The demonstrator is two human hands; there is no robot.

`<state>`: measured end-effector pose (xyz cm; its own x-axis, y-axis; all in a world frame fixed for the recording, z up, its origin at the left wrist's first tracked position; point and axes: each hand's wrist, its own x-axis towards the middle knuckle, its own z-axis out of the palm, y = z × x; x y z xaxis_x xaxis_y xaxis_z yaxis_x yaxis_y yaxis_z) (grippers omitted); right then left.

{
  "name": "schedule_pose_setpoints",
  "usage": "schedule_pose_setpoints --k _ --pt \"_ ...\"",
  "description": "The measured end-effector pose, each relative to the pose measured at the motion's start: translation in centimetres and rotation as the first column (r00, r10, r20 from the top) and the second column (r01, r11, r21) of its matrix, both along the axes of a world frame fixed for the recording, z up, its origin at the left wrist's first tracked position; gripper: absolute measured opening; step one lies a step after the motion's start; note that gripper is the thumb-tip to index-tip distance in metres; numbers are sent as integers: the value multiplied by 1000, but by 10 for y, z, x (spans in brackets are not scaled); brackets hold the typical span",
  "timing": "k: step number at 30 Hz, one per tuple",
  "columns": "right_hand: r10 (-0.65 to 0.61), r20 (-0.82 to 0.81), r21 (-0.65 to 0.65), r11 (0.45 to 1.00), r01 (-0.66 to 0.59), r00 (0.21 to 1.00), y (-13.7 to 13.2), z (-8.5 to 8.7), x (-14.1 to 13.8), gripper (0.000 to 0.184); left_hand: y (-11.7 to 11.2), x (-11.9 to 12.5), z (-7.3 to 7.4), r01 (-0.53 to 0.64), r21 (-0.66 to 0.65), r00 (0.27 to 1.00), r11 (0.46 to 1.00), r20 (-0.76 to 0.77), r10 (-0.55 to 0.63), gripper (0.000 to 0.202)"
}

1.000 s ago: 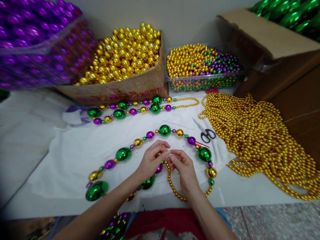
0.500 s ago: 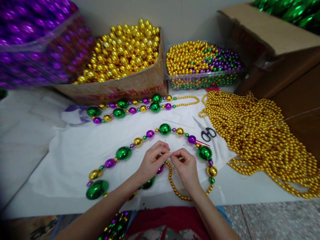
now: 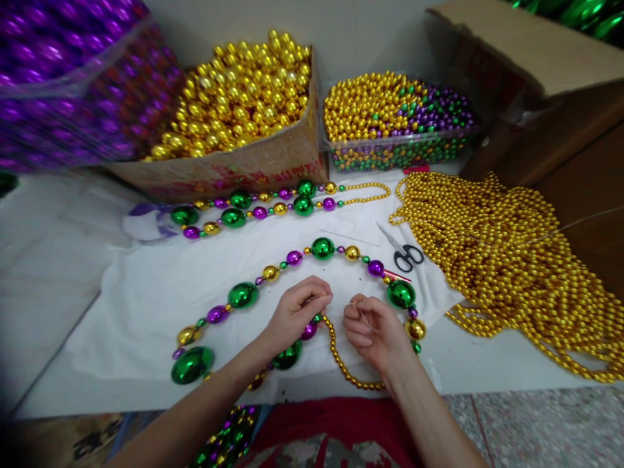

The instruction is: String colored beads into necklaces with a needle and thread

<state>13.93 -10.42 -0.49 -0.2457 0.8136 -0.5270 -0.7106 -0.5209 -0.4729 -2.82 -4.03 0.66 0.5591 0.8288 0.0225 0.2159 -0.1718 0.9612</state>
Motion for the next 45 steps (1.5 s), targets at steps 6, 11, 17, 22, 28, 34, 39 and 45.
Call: schedule_pose_setpoints --k 6,11,17,22,28,34,39,45 --pt "221 -112 17 975 -221 969 -15 1 12 10 -1 -6 1 -72 -317 988 946 104 110 19" --pt "6 -77 196 981 10 997 -17 3 10 5 0 -11 -3 -48 -493 973 869 175 153 19" --pt "-126 -441 98 977 187 889 -20 0 -10 8 -14 -31 -11 112 -764 858 636 397 325 16" --pt "-97 -409 35 992 121 907 -36 4 -17 13 -48 -33 -6 299 -801 688 518 558 464 24" --pt "-59 -90 107 992 69 994 -47 13 -15 19 -64 -20 2 172 -827 765 535 455 457 25" --pt "-63 83 115 992 54 994 -58 5 -8 21 -67 -13 -7 116 -837 804 535 395 444 25" --pt "7 95 35 999 -11 995 -66 -5 -7 22 -70 -17 -15 78 -843 893 532 296 338 27" --pt "21 -73 -2 1000 -21 997 -62 -10 -8 18 -59 -27 -16 137 -870 935 473 272 229 27"
